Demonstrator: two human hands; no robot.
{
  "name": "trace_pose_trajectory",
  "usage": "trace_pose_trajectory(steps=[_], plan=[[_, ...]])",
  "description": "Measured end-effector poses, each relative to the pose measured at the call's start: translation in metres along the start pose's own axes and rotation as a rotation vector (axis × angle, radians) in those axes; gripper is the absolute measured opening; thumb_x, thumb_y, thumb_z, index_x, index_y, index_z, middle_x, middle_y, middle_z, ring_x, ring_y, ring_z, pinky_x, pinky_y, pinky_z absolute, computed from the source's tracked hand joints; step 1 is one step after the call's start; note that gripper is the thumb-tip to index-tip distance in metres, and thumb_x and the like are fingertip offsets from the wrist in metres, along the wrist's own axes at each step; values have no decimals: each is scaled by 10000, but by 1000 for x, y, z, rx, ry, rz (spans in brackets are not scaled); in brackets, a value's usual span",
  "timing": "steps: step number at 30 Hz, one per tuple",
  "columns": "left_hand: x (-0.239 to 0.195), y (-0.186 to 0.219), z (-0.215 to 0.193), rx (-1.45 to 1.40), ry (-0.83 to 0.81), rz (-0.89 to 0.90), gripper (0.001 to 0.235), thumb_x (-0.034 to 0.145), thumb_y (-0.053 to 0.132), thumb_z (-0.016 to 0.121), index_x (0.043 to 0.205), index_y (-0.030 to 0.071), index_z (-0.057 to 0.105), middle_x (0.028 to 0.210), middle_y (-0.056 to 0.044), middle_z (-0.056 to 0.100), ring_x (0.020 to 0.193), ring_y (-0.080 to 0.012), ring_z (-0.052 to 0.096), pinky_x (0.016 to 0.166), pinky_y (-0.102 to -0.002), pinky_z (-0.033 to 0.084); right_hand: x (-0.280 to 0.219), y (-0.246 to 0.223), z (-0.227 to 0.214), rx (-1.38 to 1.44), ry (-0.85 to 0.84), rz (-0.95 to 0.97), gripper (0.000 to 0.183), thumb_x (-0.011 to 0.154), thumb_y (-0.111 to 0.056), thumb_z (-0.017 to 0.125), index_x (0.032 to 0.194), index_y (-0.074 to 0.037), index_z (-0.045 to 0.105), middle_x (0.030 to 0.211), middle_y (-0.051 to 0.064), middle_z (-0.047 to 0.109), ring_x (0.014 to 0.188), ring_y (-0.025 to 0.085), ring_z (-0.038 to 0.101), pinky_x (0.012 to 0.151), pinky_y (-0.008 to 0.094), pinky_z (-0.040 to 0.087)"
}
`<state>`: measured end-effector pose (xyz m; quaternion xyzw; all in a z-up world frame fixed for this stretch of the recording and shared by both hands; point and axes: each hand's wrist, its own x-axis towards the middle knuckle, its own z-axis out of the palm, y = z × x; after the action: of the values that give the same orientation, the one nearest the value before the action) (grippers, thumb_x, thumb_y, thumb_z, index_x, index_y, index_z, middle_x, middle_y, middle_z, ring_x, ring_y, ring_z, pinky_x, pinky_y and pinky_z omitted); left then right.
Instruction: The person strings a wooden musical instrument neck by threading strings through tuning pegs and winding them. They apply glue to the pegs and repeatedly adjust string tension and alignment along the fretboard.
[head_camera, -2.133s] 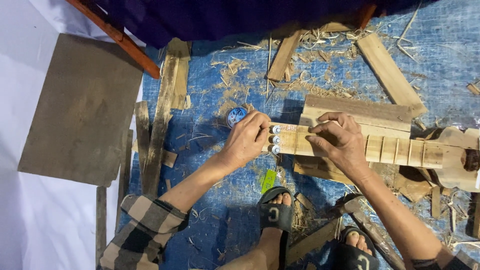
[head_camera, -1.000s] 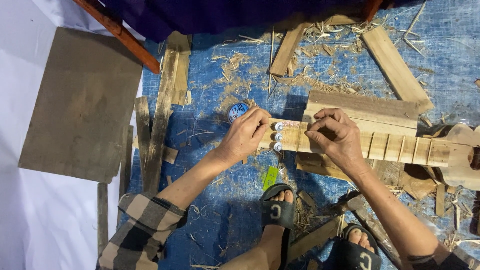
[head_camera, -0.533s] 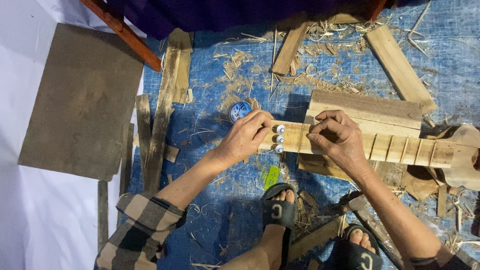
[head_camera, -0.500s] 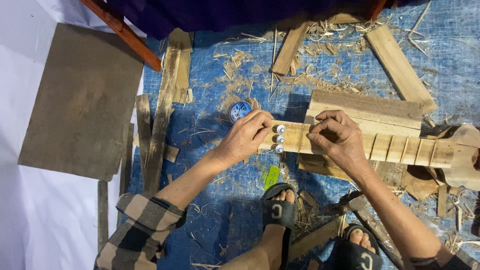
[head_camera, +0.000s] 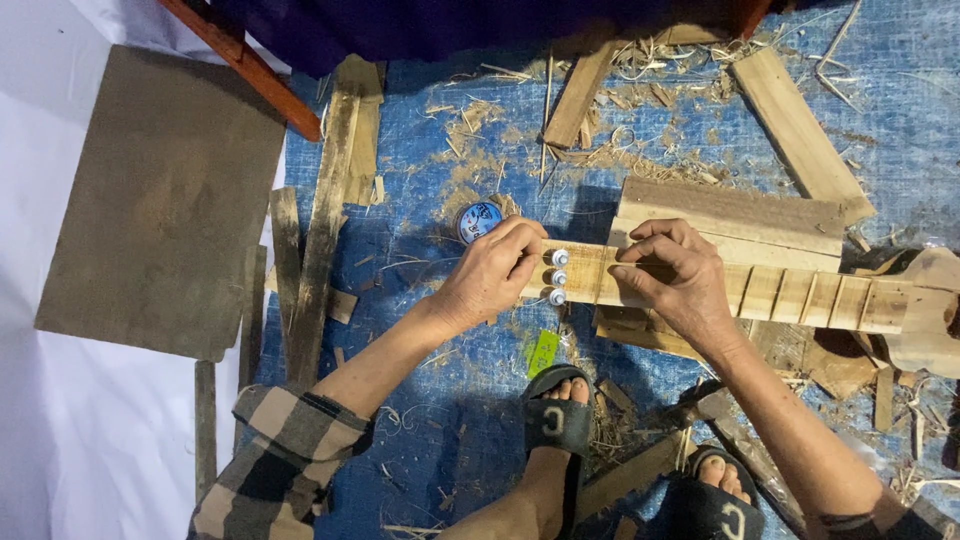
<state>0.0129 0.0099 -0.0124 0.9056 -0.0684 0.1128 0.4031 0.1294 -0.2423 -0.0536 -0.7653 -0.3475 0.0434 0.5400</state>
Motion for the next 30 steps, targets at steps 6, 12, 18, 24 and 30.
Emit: trace_pose_trajectory(steps=[6,12,18,24,30], plan=[[3,4,4,-19,16,-15,139,932,-16,585,900,97,509,1075,-163,672,996,-430,677,810,-490,583,1,-12,-1,-2,9,10,128,821,-112,862,904,-94,767,1043,147,672,1017,389,683,950,460,502],[5,10,3,-17,40,-35,154,914,-17,573,883,108,489,1075,-178,679,981,-456,671,771,-516,579,0,-10,-1,-27,28,9,117,820,-112,865,886,-111,770,1028,144,676,989,400,682,934,468,505],[4,5,7,-7,52,-56,153,913,-6,573,882,116,486,1096,-159,693,991,-441,679,788,-512,584,0,-3,-3,-57,51,5,177,800,-151,894,922,-122,769,1019,120,684,988,373,691,936,453,507],[4,2,10,0,87,-43,162,909,-9,582,881,125,494,1085,-132,700,952,-425,689,797,-494,588,0,-1,-8,-73,71,17,295,777,-170,915,1014,-114,748,1029,110,706,1021,360,698,959,458,511],[3,-11,14,-6,87,-45,172,889,-14,607,878,118,497,1085,-116,708,971,-400,696,794,-485,585,-7,2,-13,-126,147,-72,295,792,-156,913,1038,-128,752,1020,74,711,1027,327,700,973,444,511]])
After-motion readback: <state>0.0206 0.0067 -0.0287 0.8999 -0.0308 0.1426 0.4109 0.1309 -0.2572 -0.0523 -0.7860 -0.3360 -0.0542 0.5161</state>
